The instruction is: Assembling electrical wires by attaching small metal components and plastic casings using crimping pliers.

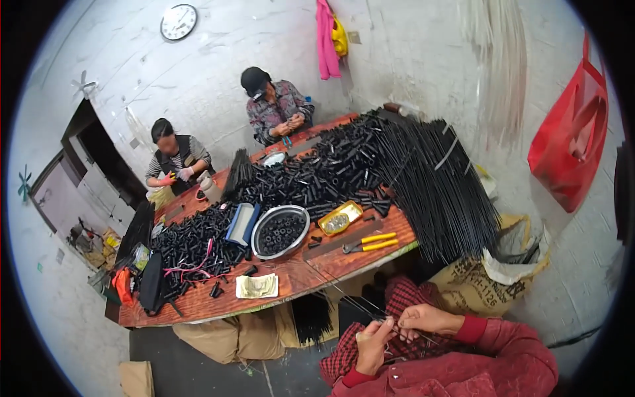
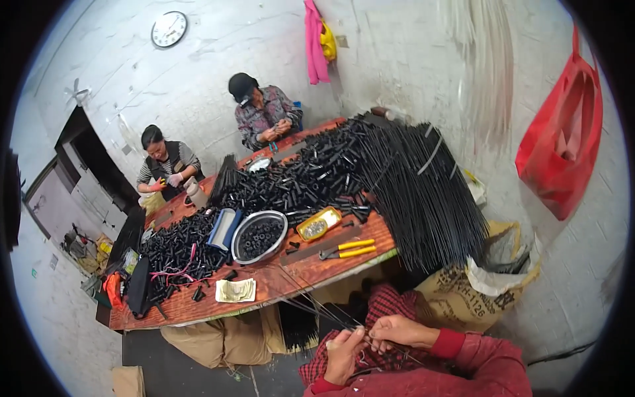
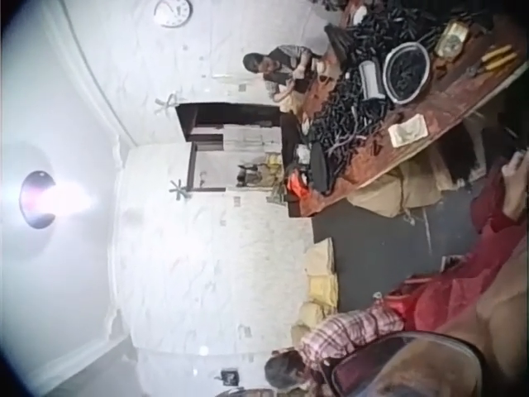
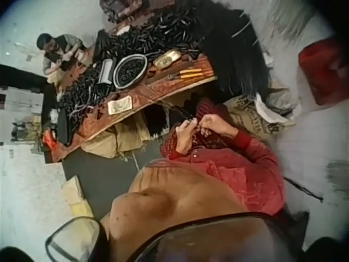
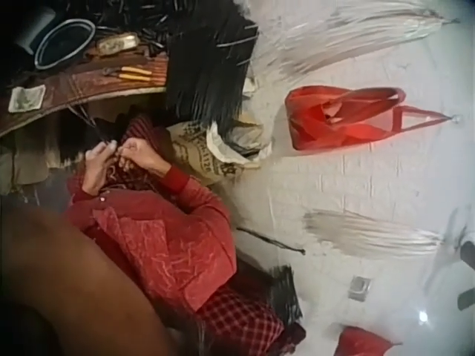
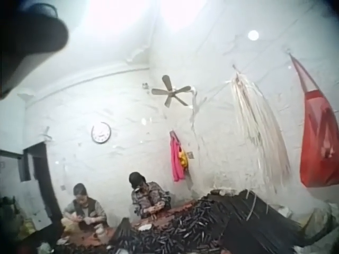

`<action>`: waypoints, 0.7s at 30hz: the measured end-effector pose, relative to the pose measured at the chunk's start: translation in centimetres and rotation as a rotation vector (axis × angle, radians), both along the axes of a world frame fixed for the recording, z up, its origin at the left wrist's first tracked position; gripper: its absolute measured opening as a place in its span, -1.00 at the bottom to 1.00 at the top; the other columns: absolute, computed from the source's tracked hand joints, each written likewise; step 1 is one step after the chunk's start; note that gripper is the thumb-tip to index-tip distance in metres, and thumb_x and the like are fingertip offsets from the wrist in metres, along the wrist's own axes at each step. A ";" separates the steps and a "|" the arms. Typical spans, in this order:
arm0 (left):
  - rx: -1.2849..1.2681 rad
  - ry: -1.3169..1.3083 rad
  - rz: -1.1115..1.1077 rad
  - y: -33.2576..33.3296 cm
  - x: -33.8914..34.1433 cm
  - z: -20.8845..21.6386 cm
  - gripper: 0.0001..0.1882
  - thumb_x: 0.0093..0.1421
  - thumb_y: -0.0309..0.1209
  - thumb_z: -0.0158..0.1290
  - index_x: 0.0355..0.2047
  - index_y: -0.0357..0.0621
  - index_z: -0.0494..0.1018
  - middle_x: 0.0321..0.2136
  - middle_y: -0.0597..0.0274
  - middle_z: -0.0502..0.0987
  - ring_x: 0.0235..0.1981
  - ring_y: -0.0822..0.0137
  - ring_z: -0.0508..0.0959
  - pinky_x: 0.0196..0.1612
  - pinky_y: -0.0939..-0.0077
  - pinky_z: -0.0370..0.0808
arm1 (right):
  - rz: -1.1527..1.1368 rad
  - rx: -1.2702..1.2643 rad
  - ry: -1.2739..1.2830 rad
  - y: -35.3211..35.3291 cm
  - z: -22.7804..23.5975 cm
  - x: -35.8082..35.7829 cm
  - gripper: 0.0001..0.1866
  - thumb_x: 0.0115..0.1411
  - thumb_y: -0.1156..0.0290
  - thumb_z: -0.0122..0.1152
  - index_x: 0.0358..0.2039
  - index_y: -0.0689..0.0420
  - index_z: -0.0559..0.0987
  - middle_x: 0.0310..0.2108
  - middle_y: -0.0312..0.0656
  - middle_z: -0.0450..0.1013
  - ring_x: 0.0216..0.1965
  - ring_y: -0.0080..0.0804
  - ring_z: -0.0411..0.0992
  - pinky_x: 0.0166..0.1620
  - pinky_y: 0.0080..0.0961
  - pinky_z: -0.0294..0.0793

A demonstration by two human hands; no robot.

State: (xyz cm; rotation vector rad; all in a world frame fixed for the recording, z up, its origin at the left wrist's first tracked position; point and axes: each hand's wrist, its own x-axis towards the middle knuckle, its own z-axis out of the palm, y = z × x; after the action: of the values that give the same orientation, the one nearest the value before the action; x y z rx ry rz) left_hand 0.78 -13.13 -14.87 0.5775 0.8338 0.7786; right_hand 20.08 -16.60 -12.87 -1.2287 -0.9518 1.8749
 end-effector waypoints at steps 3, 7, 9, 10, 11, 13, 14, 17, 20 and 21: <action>0.029 -0.024 0.005 0.0 -0.2 -0.7 -0.87 0.30 -0.44 0.15 -0.29 -0.29 0.54 -0.29 0.15 0.63 -0.29 0.40 0.63 -0.22 0.56 0.58 | 0.049 -0.118 0.156 0.3 -1.1 0.9 -0.72 0.40 0.26 0.09 -0.18 0.27 0.48 -0.26 -0.14 0.58 -0.33 -0.52 0.54 -0.29 -0.67 0.50; 0.014 -0.047 -0.012 -0.4 -0.3 -1.0 -0.86 0.32 -0.43 0.13 -0.26 -0.30 0.54 -0.28 0.15 0.64 -0.28 0.40 0.63 -0.20 0.55 0.58 | 0.160 -0.277 0.297 0.4 -3.4 1.6 -0.61 0.44 0.10 -0.01 0.00 0.18 0.49 -0.12 -0.21 0.56 -0.21 -0.48 0.53 -0.16 -0.56 0.53; -0.013 -0.061 -0.026 -0.8 -0.2 -1.0 -0.85 0.32 -0.42 0.12 -0.24 -0.29 0.53 -0.28 0.16 0.63 -0.27 0.40 0.63 -0.19 0.56 0.58 | 0.126 -0.332 0.381 -0.1 -4.9 2.5 -0.63 0.45 0.08 -0.06 0.01 0.09 0.48 -0.06 -0.23 0.53 -0.16 -0.43 0.54 -0.05 -0.43 0.53; 0.003 -0.079 -0.004 -1.0 -0.2 -1.3 -0.85 0.33 -0.43 0.12 -0.23 -0.29 0.53 -0.28 0.17 0.63 -0.27 0.40 0.63 -0.19 0.56 0.59 | 0.095 -0.355 0.372 -0.1 -6.2 3.1 -0.67 0.45 0.10 -0.05 -0.02 0.07 0.46 -0.05 -0.20 0.53 -0.15 -0.43 0.54 -0.07 -0.44 0.54; 0.017 -0.095 0.017 -1.3 -0.4 -1.4 -0.85 0.33 -0.43 0.12 -0.22 -0.28 0.53 -0.28 0.17 0.63 -0.26 0.40 0.63 -0.20 0.56 0.59 | 0.063 -0.379 0.364 -0.2 -7.4 3.5 -0.71 0.45 0.12 -0.04 -0.05 0.05 0.45 -0.04 -0.18 0.53 -0.15 -0.42 0.55 -0.08 -0.45 0.55; -0.015 -0.079 0.014 -1.6 -0.7 -0.9 -0.85 0.33 -0.44 0.11 -0.18 -0.27 0.52 -0.28 0.19 0.63 -0.25 0.41 0.63 -0.23 0.57 0.60 | 0.026 -0.319 0.203 0.1 -8.6 4.9 -0.80 0.40 0.19 0.07 -0.12 0.02 0.44 -0.17 -0.12 0.59 -0.32 -0.48 0.58 -0.32 -0.60 0.58; 0.036 -0.035 0.004 -1.6 -1.0 -0.8 -0.85 0.33 -0.44 0.10 -0.16 -0.26 0.52 -0.27 0.19 0.63 -0.25 0.41 0.63 -0.24 0.57 0.60 | 0.015 -0.272 0.005 -0.4 -9.1 5.2 -0.81 0.39 0.21 0.09 -0.15 0.04 0.46 -0.25 -0.14 0.59 -0.37 -0.49 0.58 -0.36 -0.60 0.57; 0.105 0.061 -0.005 -1.3 -1.4 1.3 -0.83 0.32 -0.43 0.10 -0.12 -0.21 0.51 -0.26 0.21 0.62 -0.27 0.42 0.63 -0.27 0.59 0.58 | 0.028 -0.185 -0.288 -0.9 -7.8 7.4 -0.82 0.36 0.24 0.13 -0.24 0.09 0.49 -0.40 -0.18 0.60 -0.45 -0.49 0.57 -0.42 -0.60 0.56; 0.080 0.014 0.047 -0.9 -2.4 1.9 -0.84 0.33 -0.44 0.09 -0.11 -0.19 0.47 -0.26 0.20 0.59 -0.27 0.40 0.61 -0.27 0.55 0.58 | 0.115 -0.185 -0.245 -1.7 -4.9 10.5 -0.81 0.35 0.25 0.15 -0.24 0.12 0.49 -0.38 -0.17 0.60 -0.42 -0.49 0.58 -0.38 -0.59 0.56; 0.102 0.030 0.070 -0.9 -2.5 2.3 -0.84 0.33 -0.44 0.09 -0.11 -0.18 0.46 -0.26 0.20 0.57 -0.26 0.39 0.60 -0.28 0.54 0.58 | 0.126 -0.172 -0.209 -2.2 -3.7 11.5 -0.80 0.35 0.26 0.14 -0.23 0.13 0.49 -0.37 -0.16 0.60 -0.39 -0.50 0.59 -0.33 -0.57 0.57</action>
State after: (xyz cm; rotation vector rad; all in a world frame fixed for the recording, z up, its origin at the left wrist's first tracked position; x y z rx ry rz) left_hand -1.71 -14.06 -12.54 0.6544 0.8484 0.8816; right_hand 31.57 -18.80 -16.54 -1.5221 -1.0144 1.9881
